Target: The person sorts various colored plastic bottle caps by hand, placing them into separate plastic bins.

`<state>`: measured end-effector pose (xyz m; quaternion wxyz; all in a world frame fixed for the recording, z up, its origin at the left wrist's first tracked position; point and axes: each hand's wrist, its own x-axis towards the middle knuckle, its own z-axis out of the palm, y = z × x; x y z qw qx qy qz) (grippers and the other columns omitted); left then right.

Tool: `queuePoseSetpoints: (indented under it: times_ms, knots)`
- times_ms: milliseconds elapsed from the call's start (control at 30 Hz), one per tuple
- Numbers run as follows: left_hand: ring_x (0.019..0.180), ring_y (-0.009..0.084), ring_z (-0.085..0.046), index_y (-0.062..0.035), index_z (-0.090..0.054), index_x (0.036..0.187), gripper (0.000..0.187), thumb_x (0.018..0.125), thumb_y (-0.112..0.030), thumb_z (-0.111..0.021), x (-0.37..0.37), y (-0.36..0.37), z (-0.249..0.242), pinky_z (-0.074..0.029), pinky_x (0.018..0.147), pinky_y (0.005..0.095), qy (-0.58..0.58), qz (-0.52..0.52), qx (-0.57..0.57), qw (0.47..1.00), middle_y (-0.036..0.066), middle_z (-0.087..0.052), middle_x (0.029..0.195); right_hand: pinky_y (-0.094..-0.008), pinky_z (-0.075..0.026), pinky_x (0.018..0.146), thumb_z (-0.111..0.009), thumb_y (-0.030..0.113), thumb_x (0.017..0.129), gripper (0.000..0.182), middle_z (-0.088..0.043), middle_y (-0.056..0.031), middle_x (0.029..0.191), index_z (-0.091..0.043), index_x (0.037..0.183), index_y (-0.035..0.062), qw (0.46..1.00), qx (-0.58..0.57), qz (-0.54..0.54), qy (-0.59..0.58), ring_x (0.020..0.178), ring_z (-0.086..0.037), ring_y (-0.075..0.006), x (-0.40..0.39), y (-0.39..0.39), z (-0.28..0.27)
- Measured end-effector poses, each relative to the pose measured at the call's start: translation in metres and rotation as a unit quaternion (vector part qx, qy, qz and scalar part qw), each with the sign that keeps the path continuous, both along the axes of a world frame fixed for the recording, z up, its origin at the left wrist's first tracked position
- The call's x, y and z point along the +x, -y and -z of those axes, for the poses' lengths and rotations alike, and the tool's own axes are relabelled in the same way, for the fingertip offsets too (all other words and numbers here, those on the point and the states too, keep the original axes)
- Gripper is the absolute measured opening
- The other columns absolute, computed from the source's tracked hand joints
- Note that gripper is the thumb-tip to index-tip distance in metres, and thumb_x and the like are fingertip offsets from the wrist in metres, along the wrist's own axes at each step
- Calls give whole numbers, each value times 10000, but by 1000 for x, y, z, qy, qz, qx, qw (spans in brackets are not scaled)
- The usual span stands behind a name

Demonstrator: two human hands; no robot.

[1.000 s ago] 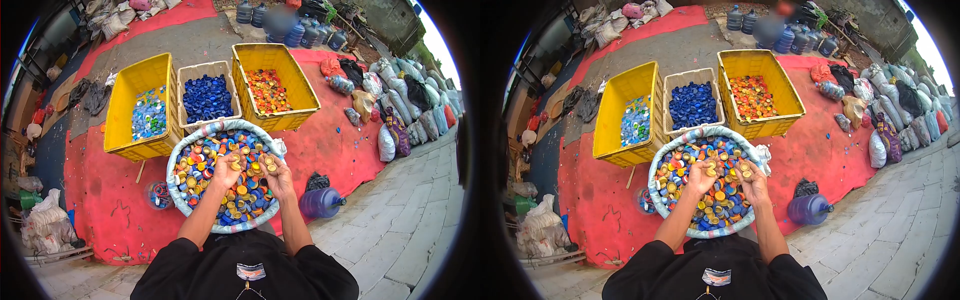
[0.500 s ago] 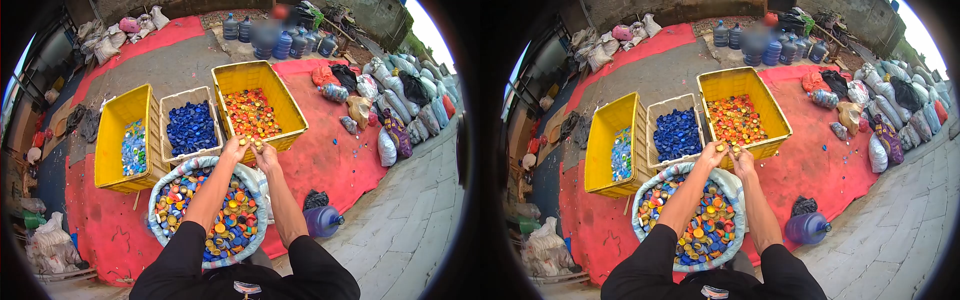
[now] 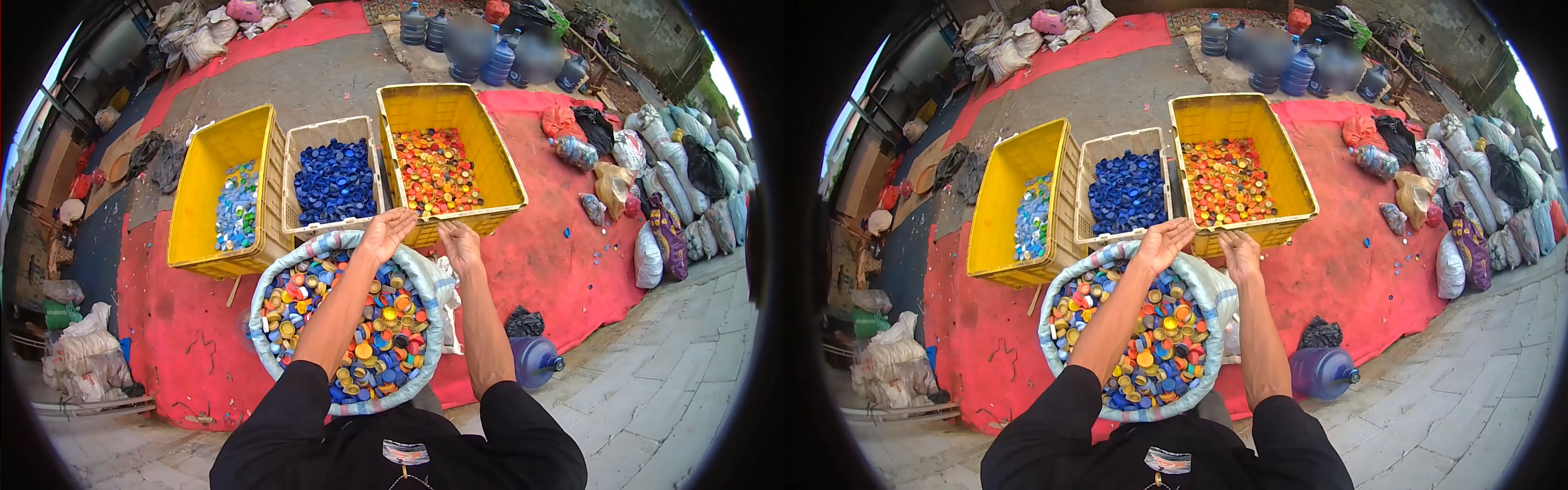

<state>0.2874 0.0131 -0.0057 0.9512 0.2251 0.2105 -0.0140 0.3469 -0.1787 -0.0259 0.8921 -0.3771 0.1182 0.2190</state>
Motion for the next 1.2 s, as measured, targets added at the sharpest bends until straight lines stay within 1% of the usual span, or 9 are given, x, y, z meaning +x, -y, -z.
queuePoseSetpoints:
  times_ms: [133, 233, 333, 400, 433, 567, 800, 933, 1200]
  knots:
    - [1068, 259, -604, 76, -495, 1194, 310, 931, -88, -501, -89, -11, -22, -510, 962, 378, 1, -37, 22, 999, 187, -596, 1133, -385, -485, 990, -461, -83, 848, 534, -388, -322, 1358, -277, 1341, -175, 997, -65, -10, 33, 1194, -513, -380, -64, 12, -21]
    - [982, 221, -625, 36, -527, 1150, 255, 939, -106, -520, -162, -15, -18, -542, 882, 358, -19, -72, 79, 994, 141, -617, 1071, -331, -518, 876, -477, -55, 850, 446, -536, -263, 1239, -412, 1288, -109, 957, -257, -47, 129, 1068, -598, -292, -122, 15, -27]
    - [874, 175, -624, -17, -555, 1089, 180, 928, -96, -542, -223, -17, -6, -543, 786, 313, -61, -123, 92, 986, 92, -624, 990, -327, -520, 769, -537, -25, 830, 299, -670, -154, 984, -567, 1127, -31, 846, -449, -49, 284, 869, -632, -199, -171, 7, -20]
    - [852, 160, -623, -30, -564, 1066, 154, 922, -83, -544, -257, -16, -3, -538, 754, 299, -76, -139, 117, 980, 85, -629, 963, -379, -504, 745, -576, -23, 800, 264, -659, -160, 927, -604, 1063, -10, 728, -544, -65, 412, 819, -619, -272, -198, 0, -27]
    - [808, 148, -613, -36, -566, 1050, 139, 917, -73, -544, -272, -14, -6, -533, 714, 285, -98, -153, 130, 975, 76, -626, 935, -414, -484, 747, -600, -13, 779, 247, -645, -166, 902, -625, 1024, 3, 702, -551, -63, 447, 821, -597, -335, -209, -5, -26]
    - [714, 111, -563, -34, -563, 1049, 140, 913, -59, -548, -318, -13, 0, -494, 646, 260, -117, -189, 152, 963, 57, -608, 902, -422, -456, 827, -618, 3, 757, 323, -645, -167, 905, -600, 1080, 2, 654, -537, -145, 513, 895, -578, -348, -241, -28, -16]
    - [670, 74, -528, -24, -557, 1047, 158, 900, -77, -579, -364, -18, 1, -444, 602, 223, -158, -187, 219, 944, 37, -606, 872, -406, -448, 798, -651, 2, 743, 402, -665, -152, 952, -575, 1137, 21, 569, -568, -188, 564, 879, -564, -321, -249, -66, -24]
    - [641, 60, -511, -16, -562, 1029, 158, 887, -77, -594, -373, -23, 2, -422, 579, 208, -163, -188, 238, 939, 17, -599, 833, -437, -436, 742, -601, 23, 750, 411, -650, -184, 873, -568, 1160, 7, 518, -593, -196, 585, 870, -555, -337, -238, -84, -18]
    - [649, 59, -507, -16, -566, 1035, 168, 887, -84, -608, -377, -27, 9, -426, 594, 207, -153, -190, 245, 938, 11, -591, 830, -435, -392, 746, -622, 38, 729, 406, -635, -128, 826, -569, 1131, 55, 475, -604, -205, 606, 895, -534, -324, -240, -83, -20]
